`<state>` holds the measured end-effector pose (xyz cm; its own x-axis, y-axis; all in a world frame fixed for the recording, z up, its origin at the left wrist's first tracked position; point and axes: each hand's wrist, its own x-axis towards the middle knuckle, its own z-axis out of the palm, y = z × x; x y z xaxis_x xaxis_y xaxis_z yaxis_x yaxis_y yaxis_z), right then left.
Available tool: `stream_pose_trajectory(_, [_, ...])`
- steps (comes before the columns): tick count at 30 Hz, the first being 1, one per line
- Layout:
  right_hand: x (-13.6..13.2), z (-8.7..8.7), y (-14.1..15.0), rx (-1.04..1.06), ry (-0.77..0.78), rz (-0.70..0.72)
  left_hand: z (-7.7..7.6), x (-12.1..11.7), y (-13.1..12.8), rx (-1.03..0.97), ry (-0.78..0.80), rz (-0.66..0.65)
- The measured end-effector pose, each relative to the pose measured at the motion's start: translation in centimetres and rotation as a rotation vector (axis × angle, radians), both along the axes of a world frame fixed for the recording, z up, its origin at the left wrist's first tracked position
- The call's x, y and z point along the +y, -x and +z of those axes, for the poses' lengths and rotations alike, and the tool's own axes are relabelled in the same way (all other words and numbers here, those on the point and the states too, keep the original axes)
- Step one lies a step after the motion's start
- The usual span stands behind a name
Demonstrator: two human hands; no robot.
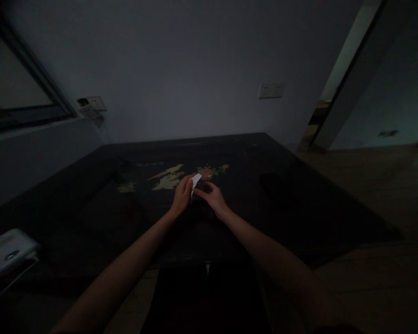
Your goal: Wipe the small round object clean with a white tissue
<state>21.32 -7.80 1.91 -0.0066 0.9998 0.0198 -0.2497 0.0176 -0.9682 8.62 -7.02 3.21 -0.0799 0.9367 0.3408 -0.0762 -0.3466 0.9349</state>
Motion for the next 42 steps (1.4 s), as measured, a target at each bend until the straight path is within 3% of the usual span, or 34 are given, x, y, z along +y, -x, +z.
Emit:
stream_pose_trajectory(8, [0.0, -0.1, 0.0, 0.077, 0.031, 0.046, -1.0, 2.0, -0.1, -0.269, 0.316, 0.038])
stream_pose_trajectory(12, [0.0, 0.0, 0.0, 0.075, 0.027, 0.055, -1.4, 2.0, -0.3, -0.474, 0.490, -0.065])
stream_pose_trajectory(17, [-0.1, 0.1, 0.0, 0.080, 0.042, 0.067, -1.3, 1.8, -0.5, -0.554, 0.535, -0.134])
stream_pose_trajectory(21, [-0.1, 0.1, 0.0, 0.102, 0.043, 0.075, -1.5, 2.0, -0.3, -0.472, 0.475, -0.083])
stream_pose_trajectory(26, [0.1, -0.3, 0.0, 0.102, 0.037, 0.069, -1.5, 1.7, 0.1, -0.159, 0.201, 0.047])
stream_pose_trajectory(36, [0.2, -0.5, 0.1, 0.002, 0.043, 0.004, -0.8, 0.3, 0.1, 0.369, -0.164, 0.097])
stream_pose_trajectory(39, [0.1, -0.2, 0.1, -0.018, 0.036, -0.008, -0.6, 0.1, 0.1, 0.388, -0.194, 0.097])
stream_pose_trajectory(42, [0.0, -0.1, 0.1, 0.002, 0.037, 0.002, -0.4, 0.3, 0.0, 0.267, -0.129, 0.079])
